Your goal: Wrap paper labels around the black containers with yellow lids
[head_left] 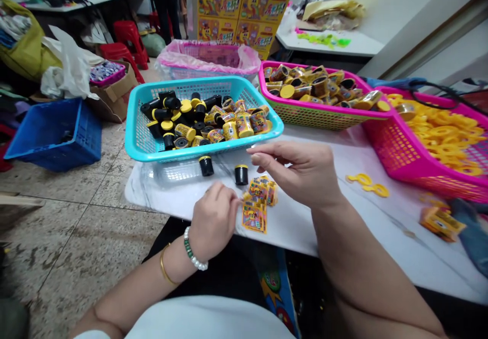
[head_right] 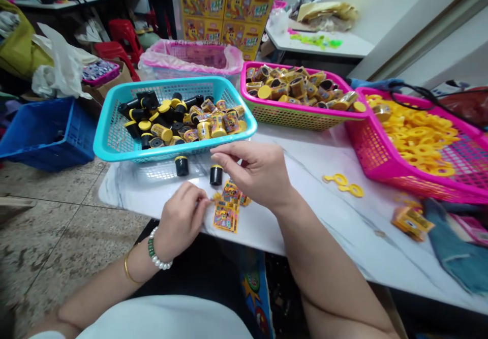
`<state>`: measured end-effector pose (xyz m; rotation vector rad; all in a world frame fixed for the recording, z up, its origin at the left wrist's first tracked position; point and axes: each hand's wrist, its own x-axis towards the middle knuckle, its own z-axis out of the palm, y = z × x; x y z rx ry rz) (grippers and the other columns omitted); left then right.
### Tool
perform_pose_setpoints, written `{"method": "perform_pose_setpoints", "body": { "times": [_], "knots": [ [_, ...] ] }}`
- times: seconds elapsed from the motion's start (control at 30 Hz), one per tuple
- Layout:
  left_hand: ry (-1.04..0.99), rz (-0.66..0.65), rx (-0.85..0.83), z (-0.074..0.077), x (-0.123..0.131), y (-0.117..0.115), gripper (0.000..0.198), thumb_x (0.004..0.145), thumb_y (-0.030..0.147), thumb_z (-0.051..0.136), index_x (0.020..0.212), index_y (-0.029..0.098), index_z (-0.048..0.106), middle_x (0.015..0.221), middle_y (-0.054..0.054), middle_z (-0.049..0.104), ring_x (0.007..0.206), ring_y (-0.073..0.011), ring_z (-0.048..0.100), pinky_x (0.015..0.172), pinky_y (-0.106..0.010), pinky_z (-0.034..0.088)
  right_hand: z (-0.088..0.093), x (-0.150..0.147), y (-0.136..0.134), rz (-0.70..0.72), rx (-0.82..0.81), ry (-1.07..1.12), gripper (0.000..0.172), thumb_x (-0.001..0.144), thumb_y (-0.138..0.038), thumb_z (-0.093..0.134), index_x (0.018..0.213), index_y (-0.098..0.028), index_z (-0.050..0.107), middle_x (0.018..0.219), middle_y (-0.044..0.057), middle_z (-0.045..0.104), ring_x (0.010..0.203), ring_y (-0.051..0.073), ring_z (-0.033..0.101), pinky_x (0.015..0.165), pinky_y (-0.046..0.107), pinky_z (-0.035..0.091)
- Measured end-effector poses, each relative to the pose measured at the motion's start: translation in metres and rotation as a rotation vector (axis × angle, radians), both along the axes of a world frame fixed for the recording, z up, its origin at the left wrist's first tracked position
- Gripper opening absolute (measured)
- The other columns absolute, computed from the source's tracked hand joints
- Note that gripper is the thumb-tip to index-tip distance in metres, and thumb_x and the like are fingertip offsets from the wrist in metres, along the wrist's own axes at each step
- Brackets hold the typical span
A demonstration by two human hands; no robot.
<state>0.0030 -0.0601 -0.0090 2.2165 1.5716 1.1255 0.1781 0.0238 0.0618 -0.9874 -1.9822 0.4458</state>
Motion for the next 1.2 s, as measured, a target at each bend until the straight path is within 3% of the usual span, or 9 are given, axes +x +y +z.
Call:
{"method": "perform_pose_setpoints", "body": {
  "times": [0.13,0.27,0.37,0.5,0.6,0.73,0.87,1.03,1.2],
  "knots": [
    [-0.175,0.233,0.202,0.016,-0.015,0.009,0.009,0.096,0.012,0.052,0.091,0.018,0.055,0.098,-0.009,0.057,0.096,-0.0198,0.060,0.081,-0.033,0.055,0.000,-0.007,-0.006,0.080,-0.267,-0.017,0.027,0.087,-0.043,0.072,0.071,-0.021,0.076,0.058,-0.001,0.071,0.049,0.012,0.061,0.046,0.023,0.046],
    [-0.258,0.201,0.231,0.025,-0.015,0.010,0.007,0.095,0.012,0.055,0.094,0.018,0.057,0.111,-0.011,0.059,0.117,-0.0232,0.059,0.093,-0.038,0.055,-0.008,-0.027,-0.013,0.224,-0.591,0.175,0.034,0.084,-0.052,0.072,0.084,-0.018,0.075,0.071,0.002,0.075,0.055,0.013,0.064,0.050,0.023,0.052],
    [-0.559,0.115,0.035,0.026,-0.011,0.006,0.005,0.093,0.018,0.060,0.098,0.019,0.058,0.112,-0.011,0.063,0.108,-0.0214,0.065,0.081,-0.031,0.058,-0.010,-0.036,-0.014,0.228,-0.694,0.303,0.034,0.085,-0.051,0.071,0.078,-0.018,0.070,0.066,0.000,0.069,0.053,0.010,0.061,0.051,0.021,0.052],
    [-1.063,-0.005,-0.481,0.029,-0.019,0.009,0.032,0.089,0.041,0.069,0.106,0.017,0.056,0.087,-0.003,0.065,0.062,-0.0126,0.062,0.049,-0.022,0.049,-0.008,-0.035,-0.013,0.213,-0.780,0.294,0.037,0.084,-0.053,0.072,0.071,-0.018,0.064,0.055,-0.003,0.061,0.047,0.009,0.055,0.045,0.020,0.046],
    [-1.125,-0.135,-0.618,0.031,-0.028,0.014,0.032,0.086,0.042,0.074,0.099,0.014,0.065,0.075,-0.001,0.064,0.056,-0.0102,0.057,0.050,-0.022,0.046,-0.008,-0.034,-0.013,0.232,-0.807,0.251,0.042,0.081,-0.057,0.074,0.068,-0.019,0.061,0.054,-0.004,0.057,0.047,0.008,0.052,0.045,0.020,0.044],
    [-0.881,-0.073,-0.119,0.028,-0.032,0.013,0.005,0.086,0.019,0.075,0.081,0.018,0.074,0.086,-0.004,0.068,0.084,-0.0157,0.065,0.076,-0.028,0.052,-0.015,-0.034,-0.009,0.343,-1.040,0.363,0.053,0.075,-0.071,0.072,0.077,-0.019,0.065,0.061,0.000,0.065,0.049,0.012,0.060,0.042,0.020,0.045],
    [-0.561,-0.025,0.321,0.021,-0.036,0.009,0.019,0.084,0.008,0.074,0.091,0.025,0.078,0.120,-0.006,0.062,0.107,-0.0184,0.059,0.087,-0.032,0.048,-0.022,-0.032,-0.004,0.390,-1.301,0.365,0.071,0.075,-0.085,0.056,0.074,-0.015,0.068,0.060,0.006,0.069,0.041,0.011,0.058,0.033,0.018,0.037],
    [-0.346,-0.050,0.461,0.011,-0.041,0.005,0.026,0.085,0.007,0.072,0.099,0.028,0.077,0.130,-0.007,0.054,0.116,-0.0231,0.054,0.085,-0.035,0.049,-0.019,-0.031,-0.011,0.467,-1.295,0.217,0.053,0.077,-0.068,0.072,0.072,-0.016,0.065,0.056,0.002,0.068,0.037,0.008,0.052,0.034,0.017,0.034],
    [-0.497,0.099,0.283,0.014,-0.037,-0.007,0.023,0.086,0.013,0.073,0.106,0.021,0.071,0.106,-0.006,0.063,0.095,-0.0173,0.061,0.077,-0.029,0.052,-0.017,-0.035,-0.019,0.245,-0.884,0.285,0.045,0.080,-0.059,0.075,0.069,-0.018,0.062,0.057,-0.003,0.060,0.045,0.007,0.051,0.044,0.019,0.041]
  ]
}}
